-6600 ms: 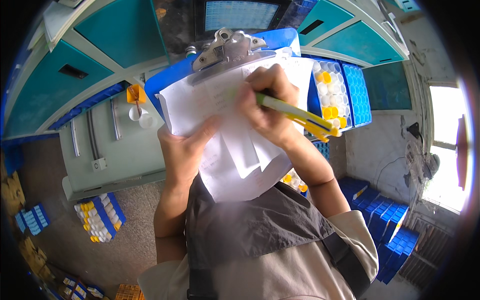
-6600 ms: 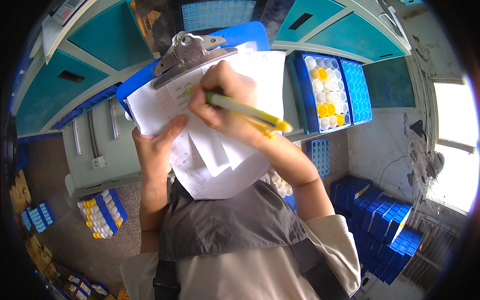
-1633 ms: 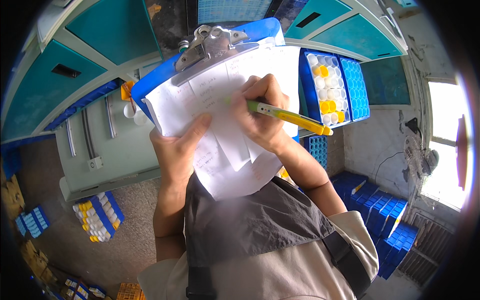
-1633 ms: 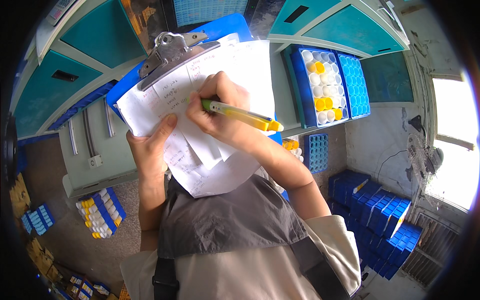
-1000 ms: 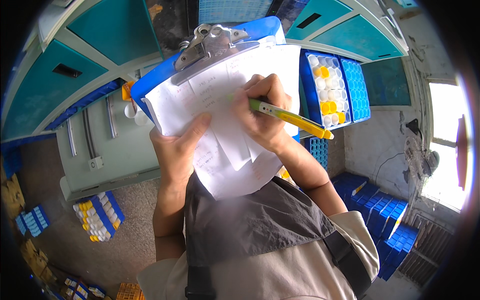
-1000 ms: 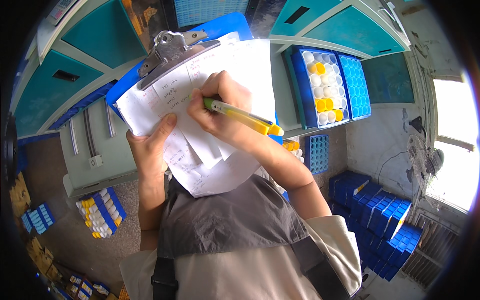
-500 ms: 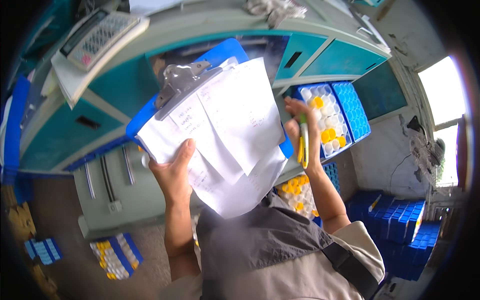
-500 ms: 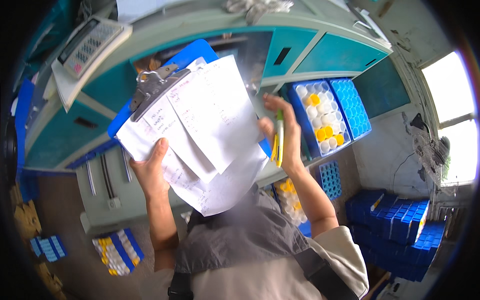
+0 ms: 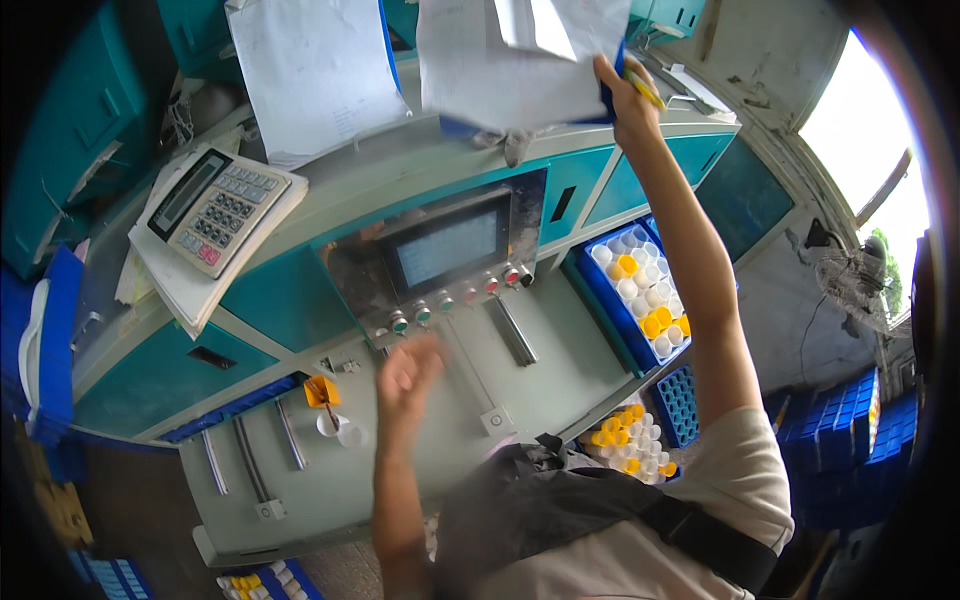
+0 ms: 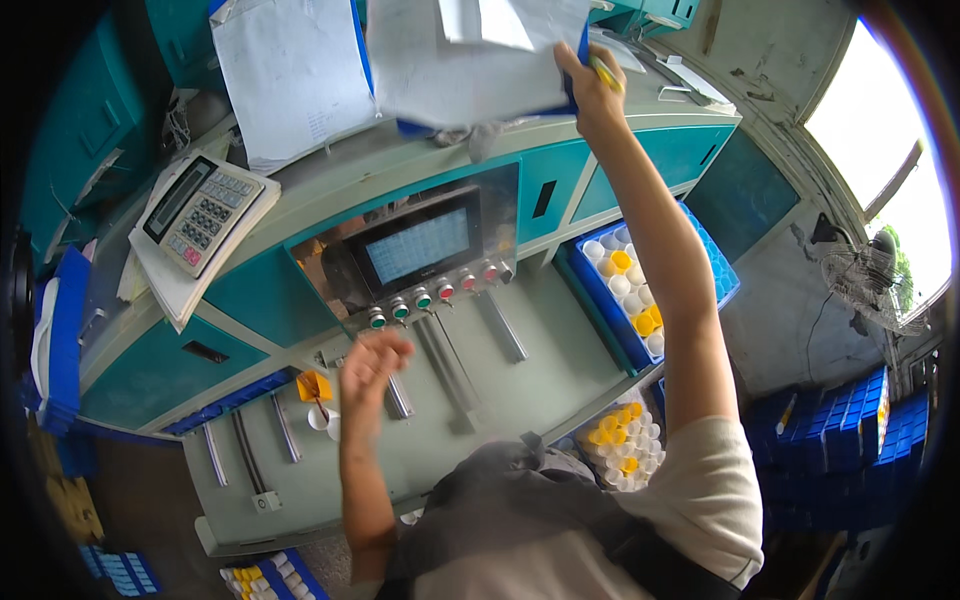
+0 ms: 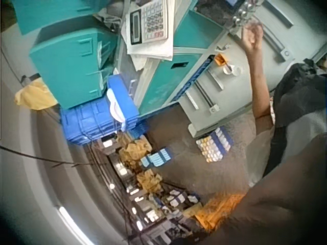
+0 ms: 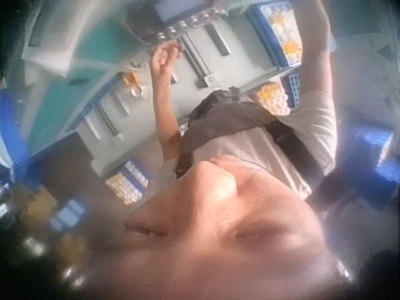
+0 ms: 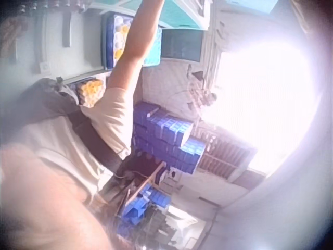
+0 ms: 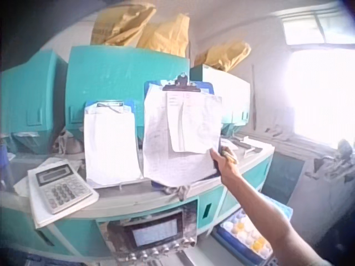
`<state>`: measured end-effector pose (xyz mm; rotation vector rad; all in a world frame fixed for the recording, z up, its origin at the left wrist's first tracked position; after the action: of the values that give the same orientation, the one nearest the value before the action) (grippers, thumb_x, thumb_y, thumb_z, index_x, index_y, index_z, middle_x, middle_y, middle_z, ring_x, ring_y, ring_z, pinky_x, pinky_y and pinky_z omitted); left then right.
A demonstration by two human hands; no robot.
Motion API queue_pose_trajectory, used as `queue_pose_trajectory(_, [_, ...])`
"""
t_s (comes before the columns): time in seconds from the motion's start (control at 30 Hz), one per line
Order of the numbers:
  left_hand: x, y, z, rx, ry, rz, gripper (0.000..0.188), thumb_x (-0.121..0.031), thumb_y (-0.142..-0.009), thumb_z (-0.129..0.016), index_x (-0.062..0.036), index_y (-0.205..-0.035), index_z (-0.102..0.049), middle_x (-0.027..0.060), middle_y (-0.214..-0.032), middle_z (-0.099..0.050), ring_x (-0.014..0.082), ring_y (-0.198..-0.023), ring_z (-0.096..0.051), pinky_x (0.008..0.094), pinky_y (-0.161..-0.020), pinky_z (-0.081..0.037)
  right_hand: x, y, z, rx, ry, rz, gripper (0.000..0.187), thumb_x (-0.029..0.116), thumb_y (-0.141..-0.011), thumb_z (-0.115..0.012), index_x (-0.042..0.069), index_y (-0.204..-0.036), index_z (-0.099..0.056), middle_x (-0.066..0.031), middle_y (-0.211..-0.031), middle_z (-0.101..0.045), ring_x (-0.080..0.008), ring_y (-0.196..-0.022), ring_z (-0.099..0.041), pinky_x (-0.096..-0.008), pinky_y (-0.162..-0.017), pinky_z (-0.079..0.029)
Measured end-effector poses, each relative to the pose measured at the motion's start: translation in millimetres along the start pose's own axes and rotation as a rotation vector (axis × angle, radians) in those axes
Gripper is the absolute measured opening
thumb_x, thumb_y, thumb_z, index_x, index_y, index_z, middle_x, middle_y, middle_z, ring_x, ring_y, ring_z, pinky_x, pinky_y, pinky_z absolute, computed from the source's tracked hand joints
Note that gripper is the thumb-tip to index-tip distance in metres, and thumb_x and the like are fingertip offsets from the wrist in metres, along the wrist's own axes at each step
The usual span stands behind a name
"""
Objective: The person writes on a clipboard, then sits on the floor to sort white and yellow cups filled with small white pellets into a blue tray. They pick up cups one by one, place them in the tray, and occasionally sweep spilled pellets back into the cups.
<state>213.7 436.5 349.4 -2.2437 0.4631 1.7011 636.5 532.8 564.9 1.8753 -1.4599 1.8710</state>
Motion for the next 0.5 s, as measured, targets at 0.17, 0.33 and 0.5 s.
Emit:
queue_pose_trajectory(0.17, [88,62,15,-0.109,-0.044,0.226,0.029,-0.019,-0.098,-0.069,0.0002,-0.12,-0.063,0.0118,-0.107,-0.073,0.0168,-0.1,-0.068,0.03,-0.087,-0.051,-62,-91,-51,-0.107,-0.031,-0.028,0.06,0.016,-0.077,-0.09,-0.004,-0.125,-0.061,-0.0108,-0.107,-0.07,-0.0172,-0.09,-0.066,-0.0316,-0.079,-0.056])
queue_pose_trajectory(0.33, [132,112,29,-0.192,0.01,0.388,0.029,-0.017,-0.098,-0.069,0.0022,-0.119,-0.063,0.0134,-0.109,-0.072,0.0184,-0.101,-0.068,0.0307,-0.088,-0.052,-135,-108,-66,0.234,0.153,-0.254,0.062,0.033,-0.082,-0.087,0.002,-0.13,-0.062,-0.0098,-0.113,-0.069,-0.0188,-0.097,-0.065,-0.037,-0.083,-0.055])
queue_pose_trajectory(0.5, [145,138,45,-0.252,-0.081,0.517,0.034,-0.02,-0.095,-0.072,0.004,-0.118,-0.063,0.0146,-0.112,-0.07,0.019,-0.104,-0.065,0.0315,-0.092,-0.051,-157,-122,-14,0.265,0.456,-0.093,0.057,0.046,-0.097,-0.065,0.017,-0.144,-0.05,-0.0067,-0.121,-0.072,-0.0264,-0.116,-0.066,-0.0489,-0.097,-0.048])
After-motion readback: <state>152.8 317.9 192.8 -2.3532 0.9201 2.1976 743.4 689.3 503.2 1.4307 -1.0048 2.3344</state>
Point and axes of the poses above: each hand's wrist, its own y-axis away from the middle knuckle, its own z-axis out of the back of the hand, x = y × z, the point moved 4 cm from there along -y, towards the middle knuckle
